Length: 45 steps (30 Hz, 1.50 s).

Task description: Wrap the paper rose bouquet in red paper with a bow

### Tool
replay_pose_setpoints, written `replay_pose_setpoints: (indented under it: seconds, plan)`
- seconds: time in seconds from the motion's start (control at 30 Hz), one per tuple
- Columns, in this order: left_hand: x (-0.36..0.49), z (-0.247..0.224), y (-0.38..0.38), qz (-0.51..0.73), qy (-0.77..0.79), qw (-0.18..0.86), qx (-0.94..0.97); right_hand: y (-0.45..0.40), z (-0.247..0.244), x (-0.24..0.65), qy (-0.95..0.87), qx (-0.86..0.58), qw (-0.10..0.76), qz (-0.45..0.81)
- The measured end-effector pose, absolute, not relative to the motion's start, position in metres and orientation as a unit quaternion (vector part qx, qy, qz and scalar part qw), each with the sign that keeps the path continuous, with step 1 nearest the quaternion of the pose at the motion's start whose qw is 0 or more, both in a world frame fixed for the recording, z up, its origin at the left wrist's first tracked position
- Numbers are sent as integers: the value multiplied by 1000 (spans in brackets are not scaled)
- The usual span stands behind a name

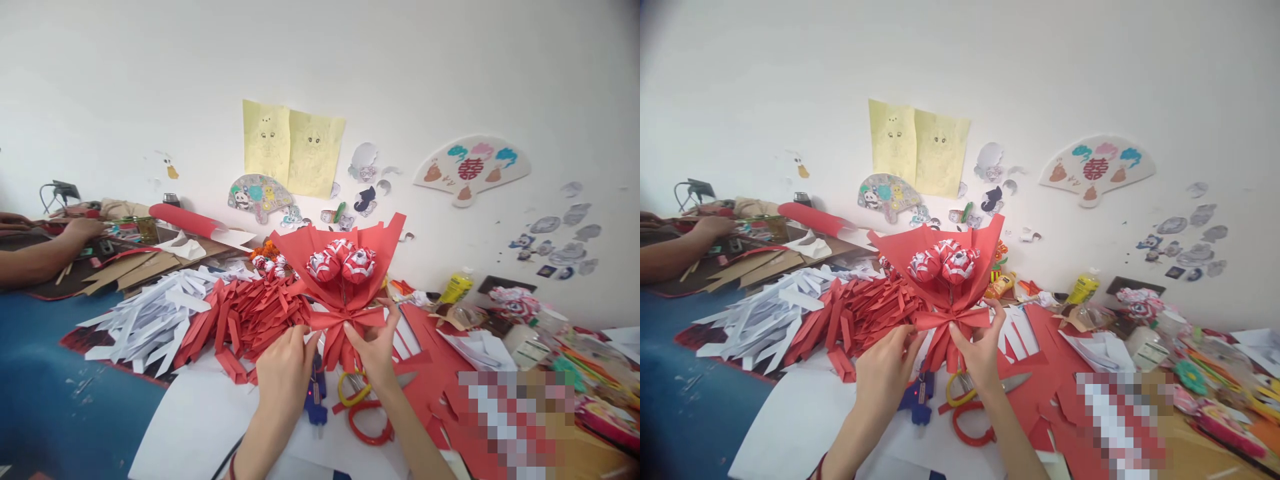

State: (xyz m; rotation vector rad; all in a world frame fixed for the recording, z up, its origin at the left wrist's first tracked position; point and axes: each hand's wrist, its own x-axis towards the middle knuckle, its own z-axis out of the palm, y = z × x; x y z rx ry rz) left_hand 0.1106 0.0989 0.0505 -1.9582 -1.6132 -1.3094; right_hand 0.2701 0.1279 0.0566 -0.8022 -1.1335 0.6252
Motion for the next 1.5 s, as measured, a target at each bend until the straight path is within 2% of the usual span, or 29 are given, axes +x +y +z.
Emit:
replay_pose_setpoints:
  seconds: [0.1, 0.23, 0.47, 0.67, 0.87, 1.1, 1.5]
  plan:
    - [119, 59, 91, -471, -512, 275, -663, 127, 56, 269, -509, -370, 717, 301]
    - [140, 72, 89, -485, -411, 325, -700, 124, 55, 267, -505, -402, 711, 280]
    - [160, 83, 105, -437, -404, 314, -740, 119, 51, 270, -521, -438, 690, 245]
    - [159, 84, 103, -443, -411, 316, -732, 118, 51, 270, -532, -446, 683, 230]
    - [161, 83, 104, -482, -400, 315, -713, 124, 44, 270, -516, -430, 713, 202]
    - [161, 78, 109, -529, -381, 259, -713, 118, 50, 267, -520, -420, 706, 235]
    - [161, 80, 106, -500, -389, 288, -718, 120, 47, 267, -546, -388, 703, 237]
